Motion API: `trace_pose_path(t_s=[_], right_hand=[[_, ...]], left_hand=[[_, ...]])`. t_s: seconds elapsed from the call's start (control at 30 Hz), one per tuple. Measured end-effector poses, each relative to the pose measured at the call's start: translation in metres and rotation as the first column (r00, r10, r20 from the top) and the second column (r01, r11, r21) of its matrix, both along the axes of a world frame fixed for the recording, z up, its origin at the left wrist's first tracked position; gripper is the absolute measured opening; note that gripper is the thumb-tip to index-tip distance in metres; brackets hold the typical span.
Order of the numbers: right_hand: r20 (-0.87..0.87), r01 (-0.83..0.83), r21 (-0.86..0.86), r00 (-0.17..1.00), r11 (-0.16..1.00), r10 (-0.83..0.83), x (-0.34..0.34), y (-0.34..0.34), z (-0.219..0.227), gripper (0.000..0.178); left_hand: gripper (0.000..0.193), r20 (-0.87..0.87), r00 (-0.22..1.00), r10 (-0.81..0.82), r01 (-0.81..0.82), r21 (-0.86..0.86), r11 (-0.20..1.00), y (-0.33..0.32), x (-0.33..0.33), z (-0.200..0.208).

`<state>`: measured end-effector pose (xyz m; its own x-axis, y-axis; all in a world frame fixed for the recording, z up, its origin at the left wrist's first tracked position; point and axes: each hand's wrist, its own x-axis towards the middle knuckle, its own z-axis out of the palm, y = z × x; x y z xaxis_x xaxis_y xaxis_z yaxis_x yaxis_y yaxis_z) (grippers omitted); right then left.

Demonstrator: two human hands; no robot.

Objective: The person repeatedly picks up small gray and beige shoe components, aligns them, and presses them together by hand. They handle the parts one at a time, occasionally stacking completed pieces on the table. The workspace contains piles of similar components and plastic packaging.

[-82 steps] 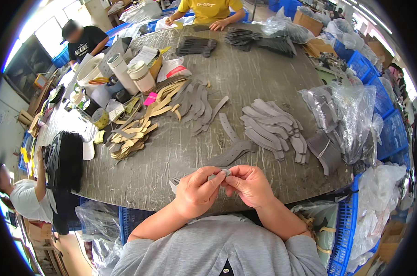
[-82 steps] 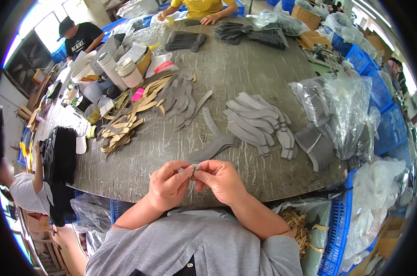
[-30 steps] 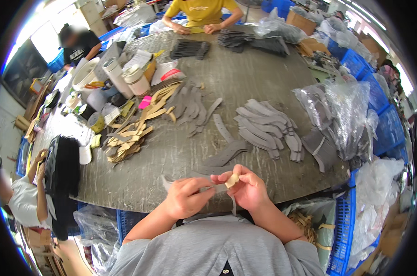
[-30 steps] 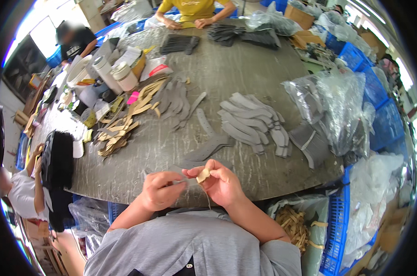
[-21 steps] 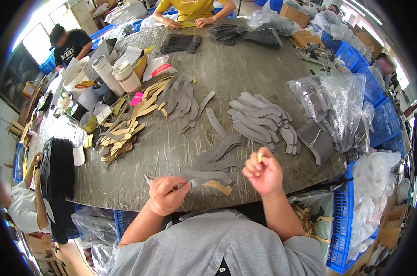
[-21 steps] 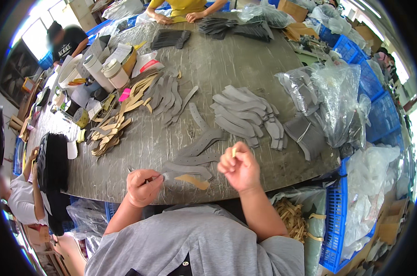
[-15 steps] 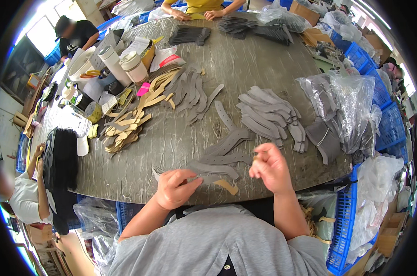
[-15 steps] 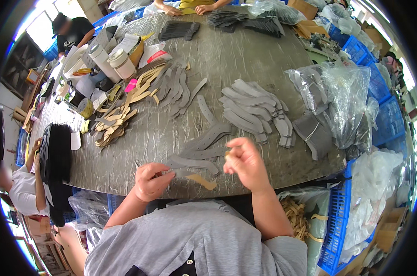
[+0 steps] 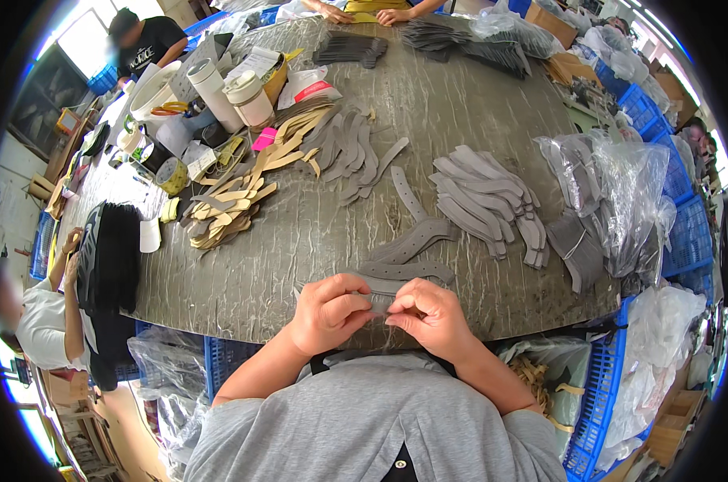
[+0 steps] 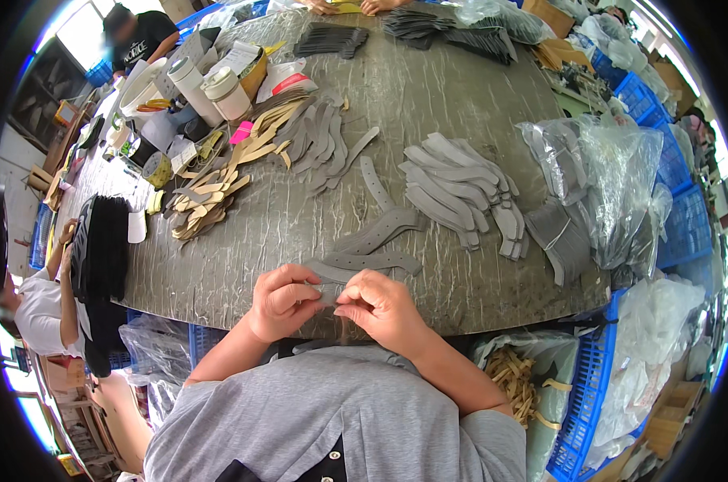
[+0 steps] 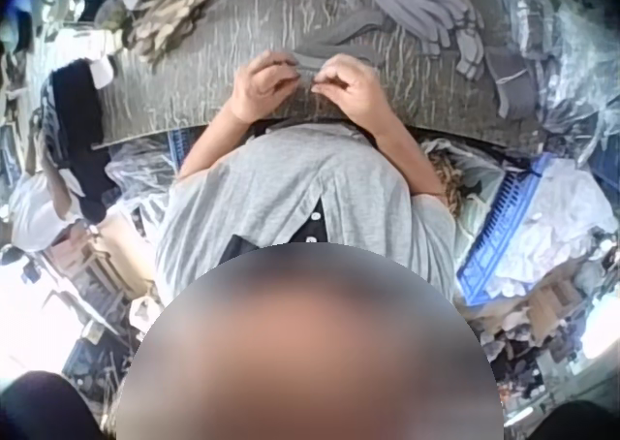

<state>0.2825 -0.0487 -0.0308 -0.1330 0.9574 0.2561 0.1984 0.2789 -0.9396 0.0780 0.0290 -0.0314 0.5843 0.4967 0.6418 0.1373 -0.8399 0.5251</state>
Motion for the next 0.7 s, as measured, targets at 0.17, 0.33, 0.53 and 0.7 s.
trace_pose_path(t_s=[0.17, 0.33, 0.53, 0.7], right_hand=[[0.101, 0.138, 0.264, 0.98, 0.955, -0.17, -0.006, 0.001, 0.0, 0.016], [0.073, 0.017, 0.186, 0.997, 0.982, -0.031, 0.003, 0.008, -0.003, 0.012], [-0.553, -0.104, -0.092, 0.832, 0.99, 0.036, 0.008, 0.0, -0.015, 0.005], [-0.701, -0.033, -0.204, 0.703, 0.978, -0.122, 0.032, -0.008, -0.02, 0.004]], left_hand=[[0.03, 0.026, 0.998, 0.054, -0.05, -0.119, 0.992, -0.007, 0.01, 0.002], [0.03, 0.056, 0.998, 0.029, -0.016, -0.213, 0.977, -0.01, 0.015, 0.001], [0.027, 0.06, 0.998, -0.033, 0.045, -0.215, 0.976, -0.006, 0.011, -0.003], [0.02, -0.166, 0.985, -0.048, 0.075, 0.164, 0.984, -0.005, 0.007, 0.002]])
